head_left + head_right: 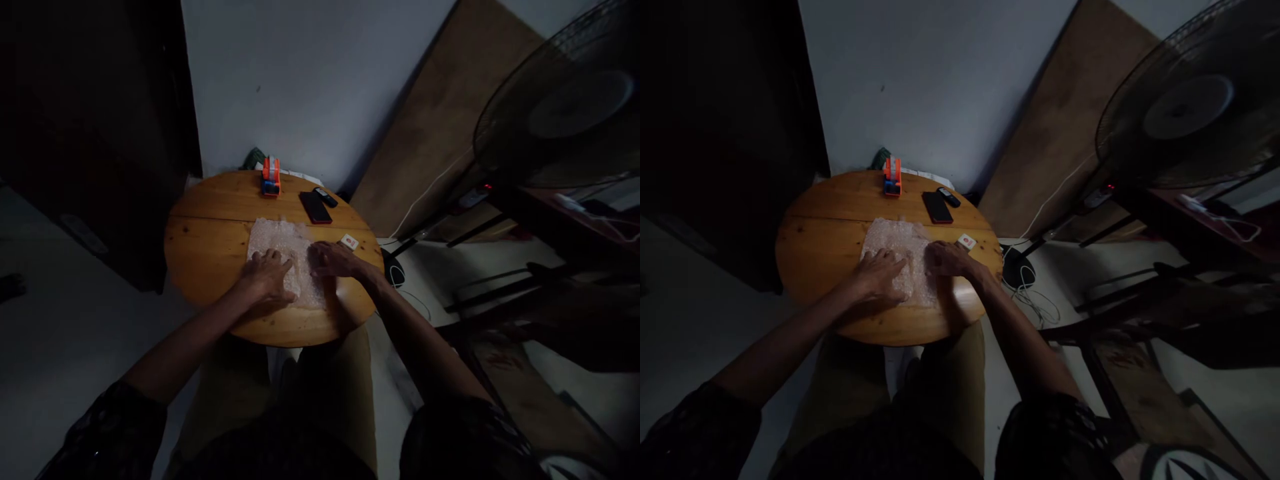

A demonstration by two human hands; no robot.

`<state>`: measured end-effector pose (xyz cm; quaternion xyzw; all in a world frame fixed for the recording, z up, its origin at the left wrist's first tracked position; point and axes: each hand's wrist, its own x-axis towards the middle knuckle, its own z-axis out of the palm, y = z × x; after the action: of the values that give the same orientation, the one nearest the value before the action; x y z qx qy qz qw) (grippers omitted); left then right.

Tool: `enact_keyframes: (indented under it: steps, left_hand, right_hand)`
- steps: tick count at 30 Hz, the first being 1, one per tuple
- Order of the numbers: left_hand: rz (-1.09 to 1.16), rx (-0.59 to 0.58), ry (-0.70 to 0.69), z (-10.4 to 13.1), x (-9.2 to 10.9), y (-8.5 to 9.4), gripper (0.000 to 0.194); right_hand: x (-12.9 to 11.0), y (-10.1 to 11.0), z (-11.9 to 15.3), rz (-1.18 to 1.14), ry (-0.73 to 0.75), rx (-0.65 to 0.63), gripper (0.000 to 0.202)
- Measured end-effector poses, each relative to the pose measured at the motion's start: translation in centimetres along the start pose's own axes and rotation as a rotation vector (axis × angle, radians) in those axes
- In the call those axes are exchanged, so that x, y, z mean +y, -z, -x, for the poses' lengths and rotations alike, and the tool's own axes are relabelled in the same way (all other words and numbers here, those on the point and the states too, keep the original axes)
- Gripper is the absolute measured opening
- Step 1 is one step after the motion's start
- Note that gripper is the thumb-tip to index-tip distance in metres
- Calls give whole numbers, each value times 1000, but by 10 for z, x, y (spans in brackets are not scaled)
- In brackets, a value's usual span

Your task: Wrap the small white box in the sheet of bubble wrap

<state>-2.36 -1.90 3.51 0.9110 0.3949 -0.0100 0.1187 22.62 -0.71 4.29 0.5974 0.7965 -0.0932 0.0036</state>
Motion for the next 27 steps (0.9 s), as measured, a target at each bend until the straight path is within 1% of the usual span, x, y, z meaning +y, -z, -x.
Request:
enact_keyframes:
  steps: [2,6,10,12,13,15,19,21,23,25,27]
  left_hand:
    - [1,-3,-9,2,-5,1,91]
    - [34,-1,-15,12,-7,-1,82]
    - [44,110,3,19,4,-4,61]
    - [48,166,2,16,14,-5,57]
    - [48,180,-7,13,19,-6,57]
    - [46,171,-23,5,29,-7,62]
    - [73,71,-11,-11,40,-16,72]
    - [82,34,-5,-16,41,-21,76]
    - [82,17,-4,-18,42,-25,79]
    - [79,3,0,-19,44,-25,81]
    - [70,-10,10,-20,47,-23,83]
  right_hand:
    - [-1,0,1,8,-9,-2,68]
    - [0,-2,3,22,-7,-23,72]
    - [-1,-3,5,39,8,-34,73]
    - [-1,-4,5,40,2,-25,71]
    - [-1,-5,5,35,1,-19,71]
    - [-1,-8,7,16,11,-7,70]
    - [0,-12,15,-25,56,41,63]
    - [3,-12,22,-58,98,111,54]
    - [10,-10,30,-87,99,254,43]
    - [22,-7,36,-95,9,437,39]
    - [39,-4,38,-92,-134,564,46]
